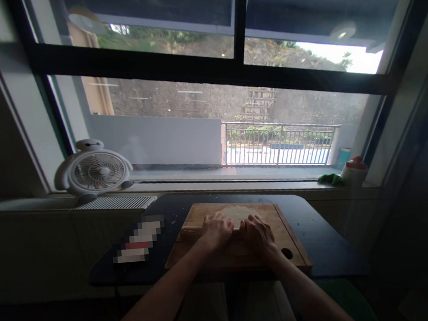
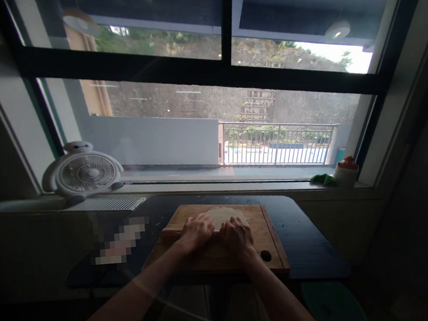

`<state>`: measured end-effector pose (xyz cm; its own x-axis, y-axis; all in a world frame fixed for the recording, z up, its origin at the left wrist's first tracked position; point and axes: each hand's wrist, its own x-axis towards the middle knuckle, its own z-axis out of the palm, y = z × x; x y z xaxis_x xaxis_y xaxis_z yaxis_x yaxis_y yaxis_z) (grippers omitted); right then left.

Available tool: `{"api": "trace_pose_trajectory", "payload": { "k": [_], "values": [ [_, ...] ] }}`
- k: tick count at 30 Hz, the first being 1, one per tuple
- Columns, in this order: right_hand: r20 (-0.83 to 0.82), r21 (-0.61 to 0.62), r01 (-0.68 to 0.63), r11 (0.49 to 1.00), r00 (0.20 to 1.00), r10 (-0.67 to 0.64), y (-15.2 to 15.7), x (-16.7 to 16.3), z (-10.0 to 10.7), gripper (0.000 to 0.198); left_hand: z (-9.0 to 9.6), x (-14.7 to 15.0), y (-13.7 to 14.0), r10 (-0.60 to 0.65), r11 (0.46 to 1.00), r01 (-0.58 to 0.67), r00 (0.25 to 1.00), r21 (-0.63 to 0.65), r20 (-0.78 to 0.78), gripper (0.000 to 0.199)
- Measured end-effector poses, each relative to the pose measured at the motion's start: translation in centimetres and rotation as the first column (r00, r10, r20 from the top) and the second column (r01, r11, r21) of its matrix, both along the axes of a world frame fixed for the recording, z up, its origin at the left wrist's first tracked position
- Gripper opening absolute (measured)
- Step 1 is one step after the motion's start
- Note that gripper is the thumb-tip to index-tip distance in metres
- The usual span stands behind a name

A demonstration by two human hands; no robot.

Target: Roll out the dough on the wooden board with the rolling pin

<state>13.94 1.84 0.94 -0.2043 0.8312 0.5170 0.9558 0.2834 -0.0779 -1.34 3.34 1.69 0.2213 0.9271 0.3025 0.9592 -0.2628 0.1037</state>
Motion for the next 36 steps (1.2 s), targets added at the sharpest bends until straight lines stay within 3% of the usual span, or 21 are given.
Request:
{"api": "trace_pose_trajectory", "payload": {
  "k": [5, 12, 17, 25, 31, 36],
  "values": [
    [0.004, -0.154, 0.023, 0.988, 1.0, -0.023, 1.8, 1.7, 0.4, 0.043, 0.4, -2.2, 2.0, 0.042, 0.997, -0.04, 0.999, -0.072, 0.015, 0.038],
    [-0.005, -0.26, 0.073, 0.963, 0.997, -0.077, 5.1, 3.0, 1.5, 0.042, 0.9, -4.9, 2.7, 0.109, 0.979, -0.111, 0.994, -0.17, -0.023, 0.044],
    [-0.016, -0.226, 0.103, 0.969, 0.994, -0.109, 3.9, 2.7, 1.2, 0.042, 0.7, -4.2, 2.9, 0.101, 0.981, -0.105, 0.994, -0.164, -0.035, 0.041],
    [-0.1, 0.012, 0.149, 0.989, 0.984, -0.147, 0.1, 2.5, -0.7, 0.038, -0.8, -5.0, -0.5, 0.022, 0.998, -0.024, 0.999, -0.064, -0.034, 0.046],
    [-0.101, -0.222, 0.164, 0.961, 0.977, -0.19, 2.6, 2.7, 0.6, 0.041, 0.1, -4.4, 2.4, 0.053, 0.975, -0.062, 0.997, -0.213, -0.048, 0.044],
    [-0.101, -0.237, 0.167, 0.957, 0.976, -0.195, 4.8, 2.5, 1.5, 0.041, 0.8, -4.3, 4.8, 0.059, 0.958, -0.07, 0.997, -0.28, -0.046, 0.045]
  ]
}}
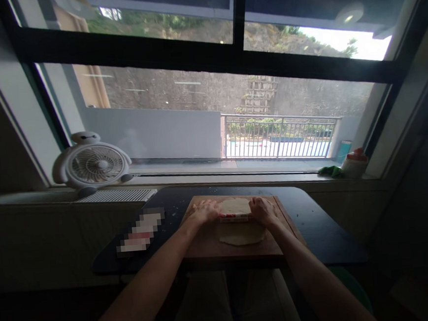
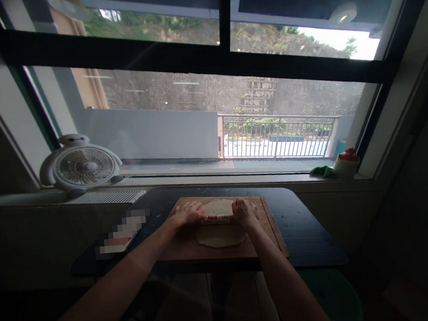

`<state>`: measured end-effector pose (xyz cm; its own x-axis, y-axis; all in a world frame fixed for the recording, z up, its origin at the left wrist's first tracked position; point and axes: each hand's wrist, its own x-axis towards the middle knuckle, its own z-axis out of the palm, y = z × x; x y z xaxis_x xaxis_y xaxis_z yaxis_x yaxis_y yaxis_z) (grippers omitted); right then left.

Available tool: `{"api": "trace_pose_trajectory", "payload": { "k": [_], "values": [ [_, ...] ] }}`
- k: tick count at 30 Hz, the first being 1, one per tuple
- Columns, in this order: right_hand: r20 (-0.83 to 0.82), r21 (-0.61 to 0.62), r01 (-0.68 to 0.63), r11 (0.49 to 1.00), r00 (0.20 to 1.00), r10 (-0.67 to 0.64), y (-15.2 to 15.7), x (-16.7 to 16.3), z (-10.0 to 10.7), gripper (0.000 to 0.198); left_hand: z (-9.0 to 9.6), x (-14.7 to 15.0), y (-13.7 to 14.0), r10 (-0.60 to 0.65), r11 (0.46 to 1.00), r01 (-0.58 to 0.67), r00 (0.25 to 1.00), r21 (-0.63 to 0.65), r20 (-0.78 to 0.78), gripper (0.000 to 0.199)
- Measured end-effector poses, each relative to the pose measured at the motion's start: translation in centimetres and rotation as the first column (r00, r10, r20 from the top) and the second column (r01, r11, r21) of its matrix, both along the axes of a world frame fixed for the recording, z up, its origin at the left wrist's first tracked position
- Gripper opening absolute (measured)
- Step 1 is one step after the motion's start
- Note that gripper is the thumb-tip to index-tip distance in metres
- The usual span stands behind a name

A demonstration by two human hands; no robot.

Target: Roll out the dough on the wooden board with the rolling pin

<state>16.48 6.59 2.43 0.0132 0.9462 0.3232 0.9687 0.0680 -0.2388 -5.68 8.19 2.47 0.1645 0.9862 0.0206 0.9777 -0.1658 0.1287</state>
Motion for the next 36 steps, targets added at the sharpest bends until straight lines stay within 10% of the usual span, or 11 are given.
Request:
{"api": "trace_pose_trajectory", "payload": {
  "k": [12, 25, 36],
  "values": [
    [0.005, 0.238, -0.011, 0.971, 1.0, 0.01, -4.9, 0.0, -2.1, 0.033, -1.8, -0.4, -5.3, -0.035, 0.969, 0.04, 0.999, 0.246, -0.024, 0.047],
    [0.017, 0.049, 0.021, 0.999, 1.0, -0.022, 0.6, -0.1, -0.6, 0.039, 0.1, 0.2, -1.2, -0.005, 0.992, 0.007, 1.0, 0.123, -0.017, 0.038],
    [0.017, 0.261, -0.017, 0.965, 1.0, 0.013, -3.9, 0.0, -1.9, 0.041, -1.6, 0.2, -5.5, -0.036, 0.932, 0.04, 0.999, 0.36, -0.017, 0.042]
  ]
}}
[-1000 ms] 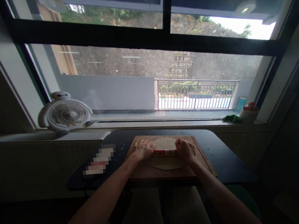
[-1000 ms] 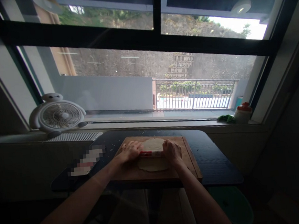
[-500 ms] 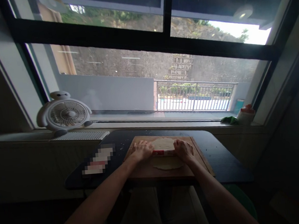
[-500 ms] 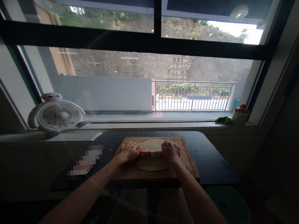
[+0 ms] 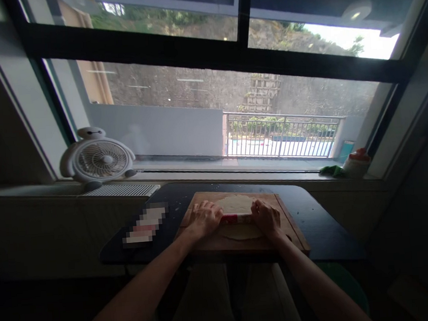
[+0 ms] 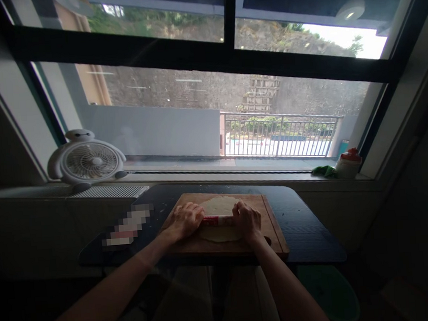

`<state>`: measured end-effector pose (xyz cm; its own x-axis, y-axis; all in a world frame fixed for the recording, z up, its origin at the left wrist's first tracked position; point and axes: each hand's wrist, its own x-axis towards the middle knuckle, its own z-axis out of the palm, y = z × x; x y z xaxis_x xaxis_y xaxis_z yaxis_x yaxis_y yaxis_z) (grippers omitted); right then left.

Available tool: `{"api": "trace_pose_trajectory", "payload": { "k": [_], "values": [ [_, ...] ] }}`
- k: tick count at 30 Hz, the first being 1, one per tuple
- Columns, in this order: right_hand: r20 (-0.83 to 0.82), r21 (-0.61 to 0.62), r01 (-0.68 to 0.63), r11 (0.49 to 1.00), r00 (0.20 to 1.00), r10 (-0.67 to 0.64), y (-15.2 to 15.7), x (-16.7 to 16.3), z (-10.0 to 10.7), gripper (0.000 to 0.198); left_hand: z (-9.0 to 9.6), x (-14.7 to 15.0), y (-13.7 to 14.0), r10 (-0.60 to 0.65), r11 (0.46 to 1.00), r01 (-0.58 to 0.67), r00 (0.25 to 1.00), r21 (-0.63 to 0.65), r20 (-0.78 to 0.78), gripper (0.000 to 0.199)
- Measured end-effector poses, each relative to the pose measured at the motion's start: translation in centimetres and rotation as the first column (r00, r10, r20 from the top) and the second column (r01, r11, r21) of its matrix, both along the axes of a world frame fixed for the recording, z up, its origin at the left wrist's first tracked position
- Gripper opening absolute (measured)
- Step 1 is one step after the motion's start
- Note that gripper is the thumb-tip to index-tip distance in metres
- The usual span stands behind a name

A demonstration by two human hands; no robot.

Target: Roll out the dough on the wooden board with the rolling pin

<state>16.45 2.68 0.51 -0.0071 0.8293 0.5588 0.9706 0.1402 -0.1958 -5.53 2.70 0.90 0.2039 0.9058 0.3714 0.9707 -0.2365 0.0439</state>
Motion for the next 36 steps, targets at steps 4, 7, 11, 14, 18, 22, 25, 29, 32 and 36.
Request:
{"api": "trace_pose_trajectory", "payload": {
  "k": [4, 7, 11, 14, 18, 22, 25, 29, 32, 36],
  "values": [
    [-0.019, -0.138, 0.002, 0.99, 1.0, -0.005, 0.8, 0.0, 0.5, 0.043, 0.4, 0.1, 0.4, 0.02, 0.995, -0.021, 1.0, -0.094, -0.011, 0.044],
    [-0.027, -0.218, 0.004, 0.976, 1.0, -0.01, 2.5, 0.0, 1.1, 0.043, 0.8, 0.1, 2.4, 0.032, 0.978, -0.035, 0.999, -0.203, -0.021, 0.042],
    [-0.026, -0.248, -0.003, 0.969, 1.0, -0.003, 4.6, -0.1, 1.7, 0.042, 1.3, -0.2, 5.4, 0.058, 0.956, -0.062, 0.998, -0.287, -0.024, 0.045],
    [-0.024, -0.251, -0.015, 0.968, 1.0, 0.01, 5.1, -0.1, 1.8, 0.044, 1.8, -0.3, 6.0, 0.066, 0.951, -0.072, 0.997, -0.301, -0.031, 0.048],
    [-0.023, -0.247, -0.012, 0.969, 1.0, 0.007, 3.8, -0.1, 1.4, 0.045, 1.6, 0.0, 3.9, 0.01, 0.966, -0.022, 0.999, -0.257, -0.047, 0.04],
    [-0.015, -0.196, -0.007, 0.981, 1.0, 0.004, 1.1, 0.0, 0.6, 0.047, 0.5, -0.1, 1.1, -0.005, 0.99, 0.0, 0.999, -0.142, -0.037, 0.045],
    [0.012, -0.135, -0.011, 0.991, 1.0, 0.012, -0.3, 0.1, 0.4, 0.045, 0.0, -0.3, 0.2, -0.022, 0.996, 0.02, 1.0, -0.086, -0.016, 0.046],
    [0.024, -0.205, 0.011, 0.979, 1.0, -0.006, 0.2, 0.0, 0.9, 0.047, 0.2, -0.1, 1.2, 0.006, 0.988, -0.005, 1.0, -0.155, 0.005, 0.044],
    [0.025, -0.243, 0.023, 0.97, 1.0, -0.018, 1.9, -0.1, 1.6, 0.049, 0.6, 0.2, 3.3, 0.05, 0.976, -0.045, 0.999, -0.215, 0.016, 0.042],
    [0.029, -0.258, 0.035, 0.966, 0.999, -0.028, 3.8, -0.2, 2.2, 0.044, 0.9, 0.2, 5.6, 0.089, 0.958, -0.078, 0.996, -0.277, 0.03, 0.043]
  ]
}}
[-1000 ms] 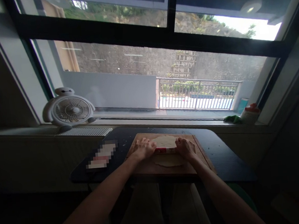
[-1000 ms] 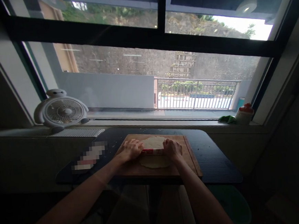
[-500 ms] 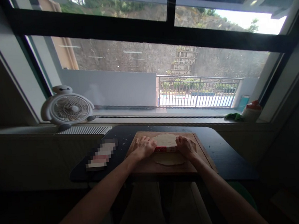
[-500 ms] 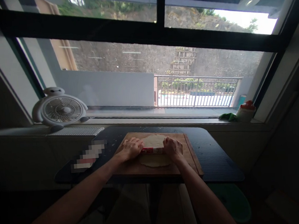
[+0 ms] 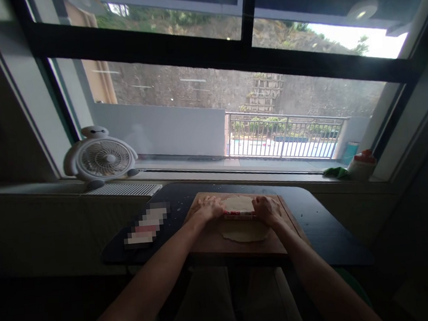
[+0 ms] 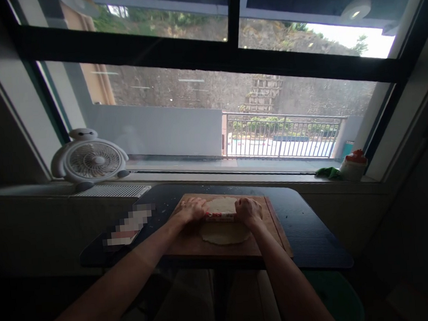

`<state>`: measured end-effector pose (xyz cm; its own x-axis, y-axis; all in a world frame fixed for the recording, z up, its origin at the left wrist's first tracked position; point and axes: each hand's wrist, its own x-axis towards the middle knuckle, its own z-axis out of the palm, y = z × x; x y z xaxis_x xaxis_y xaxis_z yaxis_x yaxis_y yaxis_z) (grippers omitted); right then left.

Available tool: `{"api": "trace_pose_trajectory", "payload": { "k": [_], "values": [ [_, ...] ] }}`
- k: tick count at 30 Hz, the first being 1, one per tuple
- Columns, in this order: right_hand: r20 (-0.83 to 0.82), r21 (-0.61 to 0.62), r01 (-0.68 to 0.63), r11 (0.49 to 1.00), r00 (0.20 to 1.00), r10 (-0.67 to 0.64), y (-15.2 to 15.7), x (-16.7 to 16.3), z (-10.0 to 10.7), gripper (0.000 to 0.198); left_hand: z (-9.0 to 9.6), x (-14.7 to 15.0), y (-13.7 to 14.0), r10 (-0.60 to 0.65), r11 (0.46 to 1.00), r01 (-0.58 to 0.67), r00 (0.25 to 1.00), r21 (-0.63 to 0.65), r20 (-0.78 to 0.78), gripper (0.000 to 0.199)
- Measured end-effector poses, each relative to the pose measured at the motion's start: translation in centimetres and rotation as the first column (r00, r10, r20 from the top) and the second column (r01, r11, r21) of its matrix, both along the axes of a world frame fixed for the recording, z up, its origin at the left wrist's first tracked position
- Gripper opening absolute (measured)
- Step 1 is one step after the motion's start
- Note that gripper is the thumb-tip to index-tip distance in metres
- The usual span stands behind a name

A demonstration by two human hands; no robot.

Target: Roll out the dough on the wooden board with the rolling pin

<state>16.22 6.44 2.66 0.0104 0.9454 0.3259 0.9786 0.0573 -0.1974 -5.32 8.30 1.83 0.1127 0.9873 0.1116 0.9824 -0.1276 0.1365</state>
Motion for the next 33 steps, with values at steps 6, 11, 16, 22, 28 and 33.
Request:
{"api": "trace_pose_trajectory", "payload": {
  "k": [6, 11, 16, 22, 28, 33],
  "values": [
    [0.004, 0.04, -0.026, 0.999, 1.0, 0.026, -2.4, 0.1, -0.9, 0.044, -0.2, 0.1, -3.4, 0.001, 0.995, -0.001, 1.0, 0.104, 0.0, 0.047],
    [0.022, 0.23, -0.048, 0.972, 0.999, 0.044, -5.3, 0.3, -2.2, 0.039, -1.0, -0.3, -7.3, -0.054, 0.957, 0.062, 0.998, 0.284, -0.034, 0.046],
    [0.057, 0.2, -0.074, 0.977, 0.996, 0.064, -4.5, 0.4, -2.0, 0.04, -1.2, -0.1, -7.3, -0.045, 0.959, 0.055, 0.998, 0.277, -0.04, 0.046],
    [0.066, 0.083, -0.039, 0.996, 0.997, 0.033, -0.3, -0.2, -0.5, 0.047, -0.2, 0.1, -2.4, 0.031, 0.997, -0.03, 0.999, 0.068, -0.011, 0.044],
    [0.051, -0.035, -0.043, 0.998, 0.998, 0.045, 4.6, -1.1, 0.2, 0.045, 0.8, -0.6, 1.2, 0.064, 0.998, -0.063, 0.998, 0.019, -0.02, 0.046],
    [0.059, -0.112, -0.16, 0.981, 0.984, 0.167, 4.3, -0.4, 0.1, 0.034, 0.5, 0.2, -1.9, -0.033, 0.993, 0.039, 0.998, 0.116, -0.053, 0.043]
  ]
}}
